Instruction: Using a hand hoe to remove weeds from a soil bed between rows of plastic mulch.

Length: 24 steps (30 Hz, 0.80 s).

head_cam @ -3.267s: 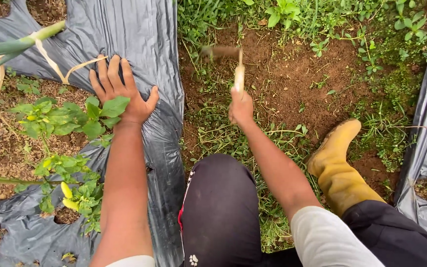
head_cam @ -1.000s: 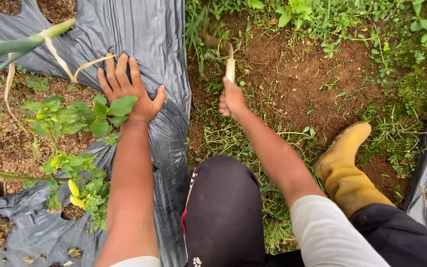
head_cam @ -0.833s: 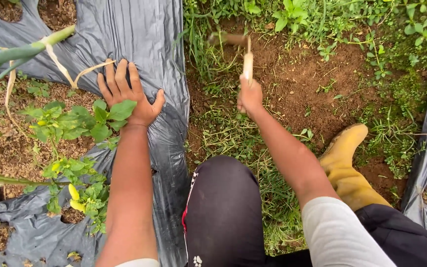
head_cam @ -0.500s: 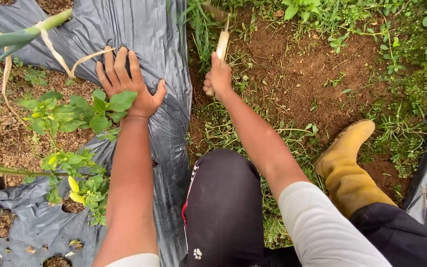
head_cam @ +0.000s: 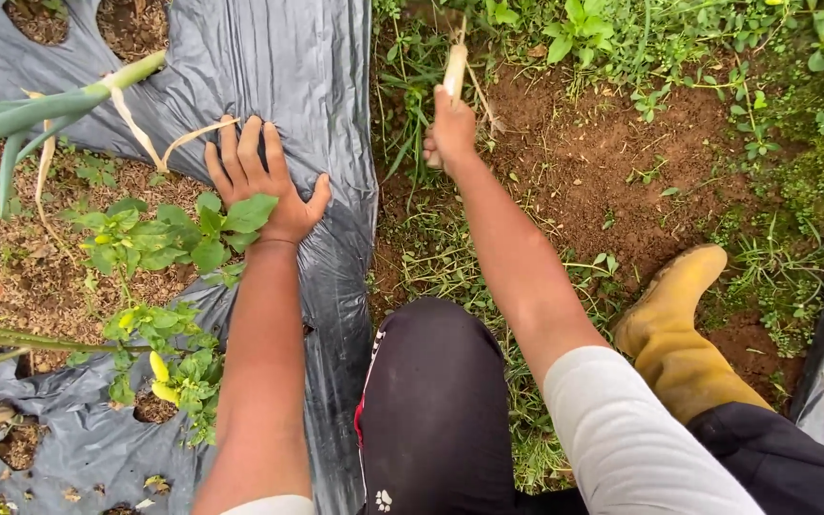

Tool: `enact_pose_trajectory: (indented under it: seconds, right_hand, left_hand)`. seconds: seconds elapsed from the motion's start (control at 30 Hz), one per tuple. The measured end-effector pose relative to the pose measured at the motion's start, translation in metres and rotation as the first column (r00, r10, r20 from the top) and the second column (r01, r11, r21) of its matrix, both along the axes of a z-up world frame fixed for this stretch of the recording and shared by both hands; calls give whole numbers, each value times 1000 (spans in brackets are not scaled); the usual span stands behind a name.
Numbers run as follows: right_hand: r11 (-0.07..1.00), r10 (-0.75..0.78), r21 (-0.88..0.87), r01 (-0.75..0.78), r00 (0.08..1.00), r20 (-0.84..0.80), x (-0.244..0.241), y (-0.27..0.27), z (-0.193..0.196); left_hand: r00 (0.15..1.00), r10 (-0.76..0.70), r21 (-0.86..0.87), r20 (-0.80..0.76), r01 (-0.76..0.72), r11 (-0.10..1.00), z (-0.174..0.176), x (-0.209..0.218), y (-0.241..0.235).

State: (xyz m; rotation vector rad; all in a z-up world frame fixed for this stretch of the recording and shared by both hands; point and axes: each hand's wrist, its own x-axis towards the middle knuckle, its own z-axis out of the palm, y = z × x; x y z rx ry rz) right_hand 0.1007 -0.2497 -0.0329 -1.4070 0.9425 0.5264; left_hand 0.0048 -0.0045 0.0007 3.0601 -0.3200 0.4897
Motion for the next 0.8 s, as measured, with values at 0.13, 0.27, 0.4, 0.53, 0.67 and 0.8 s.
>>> enact_pose_trajectory:
  seconds: [0.13,0.27,0.4,0.53,0.67,0.8]
  right_hand:
    - [965,220,-190,-181,954,204,-49,6,-46]
    - [975,222,-38,-218,963,152,-80,-19,-24]
    - [970,244,-10,-244,962,122,-114,-46,-10]
    - [989,105,-116,-86,980,171,-74,-38,-8]
    - [979,-158,145,143,983,98,-18,-15,-10]
    - [973,137,186,-141,990,33,-64,10,19]
  left_hand:
    - [996,-11,61,84,6,998,-14,-2,4]
    - [999,8,50,42,-10,999,-13,-1,3]
    - [997,12,26,74,-14,1000,-19,2,4]
    - [999,8,44,53,-10,999,-14,-2,5]
    - [997,-9,49,75,6,999,-19,0,6]
    - [998,-6,50,60,3,999,-20,0,7]
